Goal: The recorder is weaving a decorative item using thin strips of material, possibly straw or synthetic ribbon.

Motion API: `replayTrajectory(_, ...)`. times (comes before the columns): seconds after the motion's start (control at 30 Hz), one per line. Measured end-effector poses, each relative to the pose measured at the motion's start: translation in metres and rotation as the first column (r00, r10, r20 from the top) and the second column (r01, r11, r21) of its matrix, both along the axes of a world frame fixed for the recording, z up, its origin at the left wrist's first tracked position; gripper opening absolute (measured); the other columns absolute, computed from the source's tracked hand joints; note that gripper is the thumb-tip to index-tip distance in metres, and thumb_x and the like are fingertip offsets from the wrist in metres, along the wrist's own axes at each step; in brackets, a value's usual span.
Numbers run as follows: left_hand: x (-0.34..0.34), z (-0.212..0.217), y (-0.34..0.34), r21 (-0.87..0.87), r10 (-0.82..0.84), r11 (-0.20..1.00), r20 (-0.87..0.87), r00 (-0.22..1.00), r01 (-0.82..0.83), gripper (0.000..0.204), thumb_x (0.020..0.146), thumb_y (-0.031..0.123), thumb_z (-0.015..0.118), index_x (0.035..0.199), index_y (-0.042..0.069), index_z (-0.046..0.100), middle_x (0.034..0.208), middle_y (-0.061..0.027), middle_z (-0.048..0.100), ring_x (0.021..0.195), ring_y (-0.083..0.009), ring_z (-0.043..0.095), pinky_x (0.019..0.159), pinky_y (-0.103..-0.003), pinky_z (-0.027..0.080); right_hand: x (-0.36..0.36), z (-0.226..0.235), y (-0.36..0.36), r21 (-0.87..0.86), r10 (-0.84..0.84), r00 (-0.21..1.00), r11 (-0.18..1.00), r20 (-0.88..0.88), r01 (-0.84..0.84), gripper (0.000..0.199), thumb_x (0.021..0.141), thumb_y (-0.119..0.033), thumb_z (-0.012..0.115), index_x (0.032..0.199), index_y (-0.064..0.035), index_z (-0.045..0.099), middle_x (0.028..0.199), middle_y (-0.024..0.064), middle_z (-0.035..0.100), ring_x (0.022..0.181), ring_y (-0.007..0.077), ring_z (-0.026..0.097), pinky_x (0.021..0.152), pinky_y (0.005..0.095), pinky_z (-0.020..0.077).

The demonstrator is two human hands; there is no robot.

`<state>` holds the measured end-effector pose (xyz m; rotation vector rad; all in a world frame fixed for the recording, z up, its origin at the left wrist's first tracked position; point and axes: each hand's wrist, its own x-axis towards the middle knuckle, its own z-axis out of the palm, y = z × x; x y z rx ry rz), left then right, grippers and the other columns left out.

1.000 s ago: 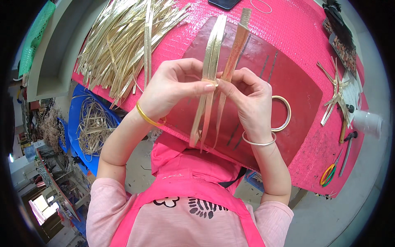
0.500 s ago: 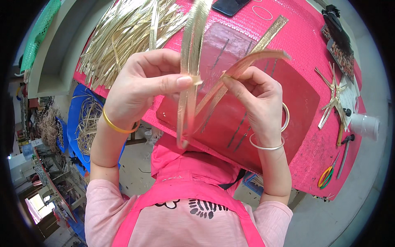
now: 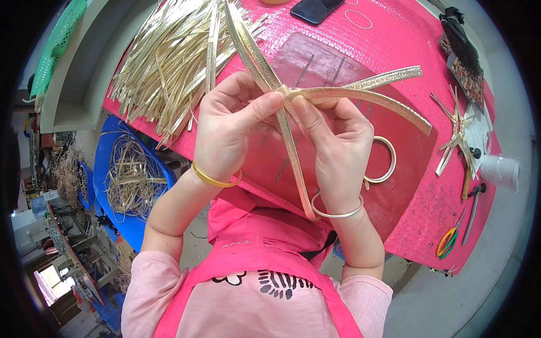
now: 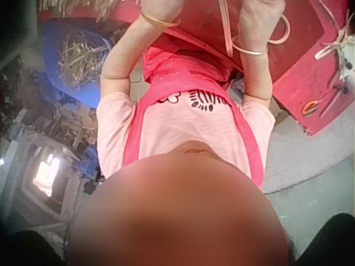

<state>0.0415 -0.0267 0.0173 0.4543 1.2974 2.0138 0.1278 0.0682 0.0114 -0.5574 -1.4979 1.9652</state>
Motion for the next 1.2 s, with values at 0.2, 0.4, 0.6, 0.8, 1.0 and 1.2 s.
replayTrajectory(0.2, 0.004, -0.001, 0.001, 0.013, 0.009, 1.000, -0.003, 1.000, -0.009, 0.016, 0.075, 0.007, 0.057, 0.085, -0.004, 0.051, 0.074, -0.0091, 0.058, 0.063, -0.0125, 0.057, 0.050, -0.021, 0.048, 0.008, 0.002, 0.007, -0.089, 0.069, 0.997, 0.994, 0.017, -0.068, 0.009, 0.077, -0.003, 0.054, 0.085, 0.0018, 0.055, 0.077, 0.0049, 0.058, 0.068, 0.0062, 0.053, 0.061, 0.0177, 0.0418)
replayTrajectory(0.4, 0.009, -0.005, 0.004, 0.016, 0.025, 1.000, -0.051, 0.998, -0.024, 0.014, 0.075, 0.006, 0.058, 0.084, -0.003, 0.053, 0.075, -0.0085, 0.058, 0.065, -0.0127, 0.057, 0.052, -0.023, 0.048, 0.009, 0.007, 0.001, 0.253, -0.021, 0.996, 0.967, 0.087, -0.002, 0.012, 0.074, 0.001, 0.057, 0.085, 0.0035, 0.056, 0.079, 0.0048, 0.059, 0.069, 0.0076, 0.054, 0.063, 0.0192, 0.0429)
replayTrajectory(0.6, -0.014, -0.004, -0.004, 0.190, 0.171, 0.970, -0.977, -0.127, -0.153, 0.018, 0.059, -0.005, 0.061, 0.077, -0.002, 0.059, 0.072, -0.0089, 0.057, 0.060, -0.0209, 0.057, 0.051, -0.027, 0.048, 0.016, 0.022, 0.013, 0.080, 0.209, 0.967, 0.972, 0.144, -0.222, 0.017, 0.073, 0.002, 0.057, 0.089, 0.0058, 0.054, 0.078, 0.0080, 0.058, 0.071, 0.0107, 0.055, 0.066, 0.0206, 0.0430)
replayTrajectory(0.8, -0.019, -0.001, -0.004, 0.111, 0.067, 0.975, -0.973, -0.221, -0.193, 0.013, 0.066, -0.004, 0.059, 0.079, -0.004, 0.058, 0.075, -0.0098, 0.059, 0.064, -0.0164, 0.058, 0.054, -0.025, 0.048, 0.003, 0.005, 0.032, -0.411, 0.445, 0.892, 0.800, -0.083, -0.437, 0.020, 0.075, -0.008, 0.056, 0.090, 0.0059, 0.053, 0.078, 0.0079, 0.058, 0.071, 0.0114, 0.055, 0.068, 0.0224, 0.0431)
replayTrajectory(1.0, 0.000, 0.010, -0.010, -0.180, -0.151, 0.973, -0.035, 0.988, 0.143, 0.016, 0.073, 0.001, 0.056, 0.087, -0.007, 0.057, 0.076, -0.0060, 0.059, 0.065, -0.0084, 0.054, 0.058, -0.018, 0.043, 0.001, 0.002, 0.024, -0.124, 0.364, 0.927, 0.928, 0.089, -0.352, 0.015, 0.075, -0.007, 0.057, 0.086, 0.0031, 0.056, 0.076, 0.0043, 0.058, 0.067, 0.0064, 0.052, 0.060, 0.0180, 0.0406)
replayTrajectory(1.2, -0.007, -0.016, 0.001, -0.196, -0.023, 0.978, -0.428, 0.903, -0.068, 0.017, 0.069, 0.002, 0.058, 0.085, -0.001, 0.056, 0.070, -0.0083, 0.057, 0.056, -0.0149, 0.054, 0.050, -0.025, 0.042, 0.001, 0.005, 0.038, 0.125, 0.282, 0.931, 0.940, 0.230, -0.316, 0.014, 0.074, -0.004, 0.057, 0.085, 0.0044, 0.057, 0.077, 0.0057, 0.059, 0.069, 0.0072, 0.053, 0.062, 0.0194, 0.0427)
